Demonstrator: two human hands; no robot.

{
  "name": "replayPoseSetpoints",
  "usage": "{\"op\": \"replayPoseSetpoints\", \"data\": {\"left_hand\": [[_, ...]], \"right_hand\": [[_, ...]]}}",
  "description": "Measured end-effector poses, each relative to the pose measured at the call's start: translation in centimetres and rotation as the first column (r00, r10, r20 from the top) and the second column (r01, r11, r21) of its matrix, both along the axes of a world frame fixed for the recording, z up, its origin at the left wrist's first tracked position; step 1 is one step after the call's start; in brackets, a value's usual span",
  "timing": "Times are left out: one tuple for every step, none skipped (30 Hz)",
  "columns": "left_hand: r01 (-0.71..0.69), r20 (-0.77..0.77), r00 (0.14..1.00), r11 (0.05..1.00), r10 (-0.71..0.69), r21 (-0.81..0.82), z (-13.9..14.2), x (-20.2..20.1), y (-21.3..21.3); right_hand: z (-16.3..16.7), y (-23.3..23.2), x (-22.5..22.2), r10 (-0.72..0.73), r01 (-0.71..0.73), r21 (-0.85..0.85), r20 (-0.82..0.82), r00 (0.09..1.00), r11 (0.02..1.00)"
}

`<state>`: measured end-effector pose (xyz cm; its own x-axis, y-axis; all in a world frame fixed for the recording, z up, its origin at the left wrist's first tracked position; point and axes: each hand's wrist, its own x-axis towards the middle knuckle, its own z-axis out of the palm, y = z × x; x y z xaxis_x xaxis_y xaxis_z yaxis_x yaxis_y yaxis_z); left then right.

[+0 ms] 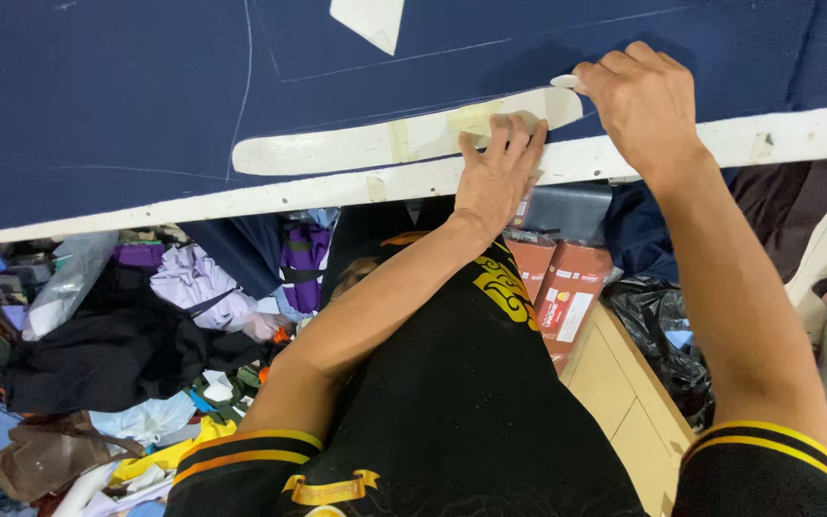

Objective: The person lays out a large piece of dark blue fabric on a table, places paper pattern pieces on it, and uses a white marking tool to trace the outlines. They also use a yellow L-square ruler and a flexible measuring tape to draw straight and curved lines on the fabric.

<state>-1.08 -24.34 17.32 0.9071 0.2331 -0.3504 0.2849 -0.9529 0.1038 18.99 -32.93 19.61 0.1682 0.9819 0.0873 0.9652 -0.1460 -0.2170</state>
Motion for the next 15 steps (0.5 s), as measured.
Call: {"op": "replayPoseSetpoints", "data": {"left_hand": [[0.001,0.009,1.0,1.0,-0.001,0.004,-0.1,0.0,0.0],[0.0,0.016,1.0,1.0,-0.001,0.01,-0.1,-0.1,0.1],[0.007,0.014,1.0,1.0,-0.007,0.011,-0.1,-0.1,0.1],[0.013,0.012,1.0,1.0,-0.013,0.012,-0.1,-0.1,0.2],[0.018,0.01,1.0,1.0,-0.018,0.011,0.0,-0.2,0.2],[0.027,0.002,1.0,0.999,-0.027,0.02,0.1,-0.2,0.2],[0.036,-0.006,0.999,0.999,-0.036,0.031,0.1,-0.2,0.3],[0.045,-0.015,0.999,0.998,-0.044,0.04,0.2,-0.2,0.4],[0.037,0.003,0.999,0.999,-0.037,0.009,0.2,-0.2,0.5],[0.029,0.021,0.999,0.999,-0.028,-0.019,0.1,-0.2,0.7],[0.02,0.039,0.999,0.999,-0.018,-0.048,0.0,-0.4,0.9],[0.015,0.1,0.995,0.999,-0.012,-0.028,-0.3,-0.7,1.1],[0.008,0.161,0.987,1.0,-0.007,-0.006,-0.5,-1.2,1.5],[0.0,0.218,0.976,1.0,-0.003,0.012,-0.8,-1.9,1.9],[0.027,0.189,0.982,0.999,-0.021,-0.031,-1.1,-2.8,2.3]], "right_hand": [[0.1,-0.4,-0.2,-0.026,0.026,-0.004,0.0,1.0,1.0],[0.1,-0.7,-0.5,-0.052,0.052,-0.007,-0.001,0.999,0.999],[0.2,-1.0,-0.9,-0.076,0.076,-0.009,-0.003,0.997,0.997],[0.3,-1.3,-1.2,-0.111,0.111,-0.022,-0.013,0.994,0.994],[0.4,-1.7,-1.7,-0.145,0.144,-0.036,-0.021,0.989,0.989],[0.5,-2.0,-2.2,-0.178,0.177,-0.048,-0.028,0.984,0.983],[0.6,-2.3,-2.8,-0.207,0.206,-0.044,-0.029,0.978,0.978],[0.7,-2.8,-3.5,-0.236,0.235,-0.042,-0.031,0.971,0.971],[0.8,-3.3,-4.1,-0.265,0.263,-0.04,-0.031,0.964,0.964],[1.0,-3.9,-4.6,-0.303,0.3,-0.054,-0.055,0.951,0.952],[1.1,-4.5,-5.0,-0.342,0.337,-0.069,-0.078,0.937,0.939],[1.2,-5.2,-5.4,-0.379,0.372,-0.083,-0.099,0.92,0.924],[1.3,-5.9,-5.7,-0.434,0.43,-0.056,-0.146,0.889,0.901],[1.4,-6.6,-5.9,-0.484,0.487,-0.035,-0.195,0.853,0.872],[1.5,-7.4,-6.2,-0.532,0.543,-0.024,-0.246,0.81,0.839]]}}
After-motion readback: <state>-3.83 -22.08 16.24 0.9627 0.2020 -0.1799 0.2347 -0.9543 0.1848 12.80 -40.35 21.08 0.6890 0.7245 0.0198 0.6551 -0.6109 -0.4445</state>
